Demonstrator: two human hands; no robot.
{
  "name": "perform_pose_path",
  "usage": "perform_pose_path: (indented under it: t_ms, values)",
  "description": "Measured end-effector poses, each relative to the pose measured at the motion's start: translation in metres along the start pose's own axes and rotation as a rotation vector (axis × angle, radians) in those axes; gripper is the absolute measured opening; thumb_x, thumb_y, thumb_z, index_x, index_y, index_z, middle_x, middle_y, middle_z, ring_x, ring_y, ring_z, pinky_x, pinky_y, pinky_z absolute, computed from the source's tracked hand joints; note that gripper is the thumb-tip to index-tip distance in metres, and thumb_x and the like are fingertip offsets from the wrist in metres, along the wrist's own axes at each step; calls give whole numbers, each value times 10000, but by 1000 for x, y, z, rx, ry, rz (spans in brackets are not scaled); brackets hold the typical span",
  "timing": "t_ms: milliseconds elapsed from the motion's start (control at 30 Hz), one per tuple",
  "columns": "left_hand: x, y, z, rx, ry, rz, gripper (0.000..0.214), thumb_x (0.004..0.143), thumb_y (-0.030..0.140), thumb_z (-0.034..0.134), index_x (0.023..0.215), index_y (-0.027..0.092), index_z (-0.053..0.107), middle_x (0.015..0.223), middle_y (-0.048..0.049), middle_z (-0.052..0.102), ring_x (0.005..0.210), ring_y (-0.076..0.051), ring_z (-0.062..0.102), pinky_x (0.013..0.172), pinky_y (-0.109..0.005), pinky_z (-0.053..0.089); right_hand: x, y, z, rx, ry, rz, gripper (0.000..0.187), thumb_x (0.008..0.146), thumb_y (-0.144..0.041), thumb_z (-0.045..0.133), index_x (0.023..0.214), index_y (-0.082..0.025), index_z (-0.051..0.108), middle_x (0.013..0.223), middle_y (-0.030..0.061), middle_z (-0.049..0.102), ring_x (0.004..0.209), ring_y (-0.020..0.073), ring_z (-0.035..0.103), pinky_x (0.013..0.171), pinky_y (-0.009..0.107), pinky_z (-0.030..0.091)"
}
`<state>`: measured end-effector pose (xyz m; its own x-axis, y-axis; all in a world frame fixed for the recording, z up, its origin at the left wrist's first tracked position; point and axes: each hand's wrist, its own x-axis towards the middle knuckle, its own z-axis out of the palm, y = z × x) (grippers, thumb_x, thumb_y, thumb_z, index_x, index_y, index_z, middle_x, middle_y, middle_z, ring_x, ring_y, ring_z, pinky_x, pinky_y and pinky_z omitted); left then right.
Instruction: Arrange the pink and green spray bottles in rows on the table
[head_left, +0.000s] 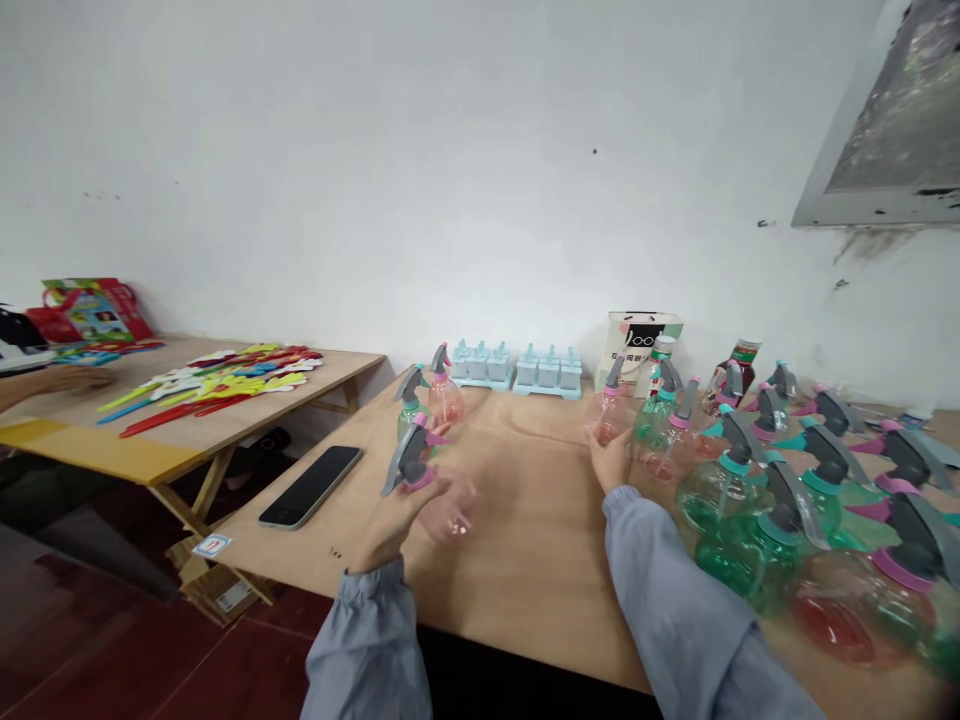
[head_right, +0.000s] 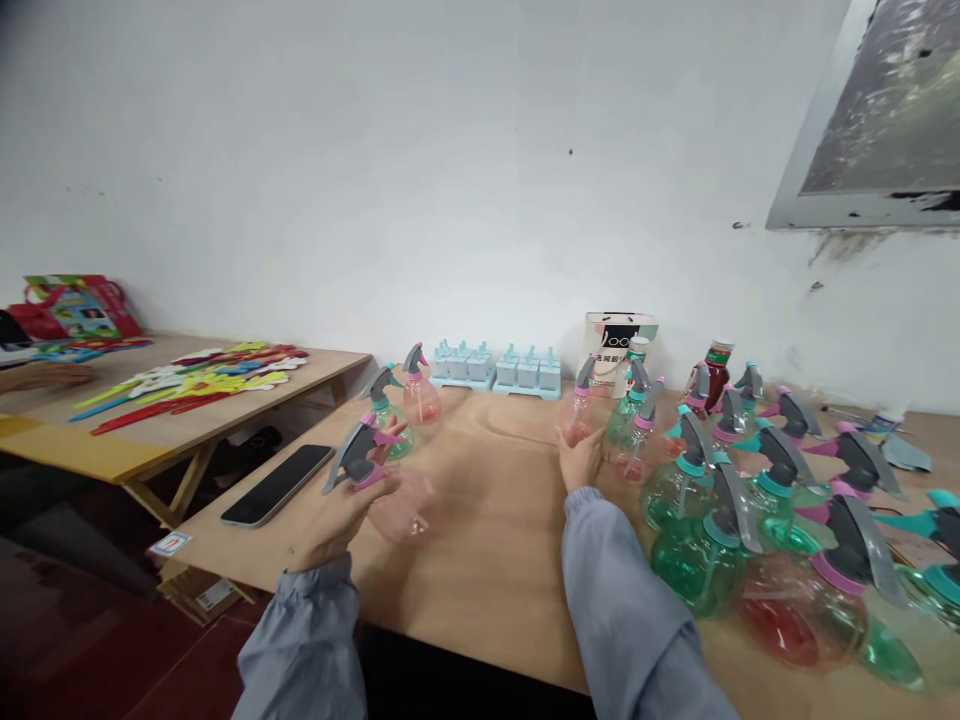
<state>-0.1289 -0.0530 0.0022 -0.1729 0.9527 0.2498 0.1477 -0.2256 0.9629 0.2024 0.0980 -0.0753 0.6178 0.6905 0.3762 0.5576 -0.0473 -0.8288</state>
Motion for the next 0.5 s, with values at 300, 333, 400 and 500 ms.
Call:
perform_pose_path:
  t_ms: [300,333,400,500]
  values:
    - [-6,22,76,-494,-204,-47,284,555,285,756,790,199,623,788,-16,645,832,-177,620,736,-275,459,-81,15,-37,333,-198,-245,1010,853,-712,529,1581,-124,151,1643,229,262,1540,327,245,1233,557,226]
    - [-7,20,80,-490,-248,-64,302,564,286,763,828,197,645,838,-34,668,891,-195,629,753,-280,461,-88,15,-40,367,-228,-260,989,851,-710,541,1573,-141,176,1636,221,279,1539,320,249,1237,556,220]
    - [-10,15,88,-488,-276,-76,306,579,289,764,854,196,670,889,-53,691,950,-214,631,787,-294,465,-96,15,-45,396,-279,-263,956,842,-713,554,1549,-161,224,1618,212,311,1536,314,259,1239,549,227]
    - [-11,13,98,-479,-155,-55,189,576,262,719,739,191,655,805,-28,665,855,-185,614,785,-291,463,-100,15,-47,429,-297,-252,913,840,-708,554,1511,-171,246,1580,228,352,1501,320,336,1222,547,275]
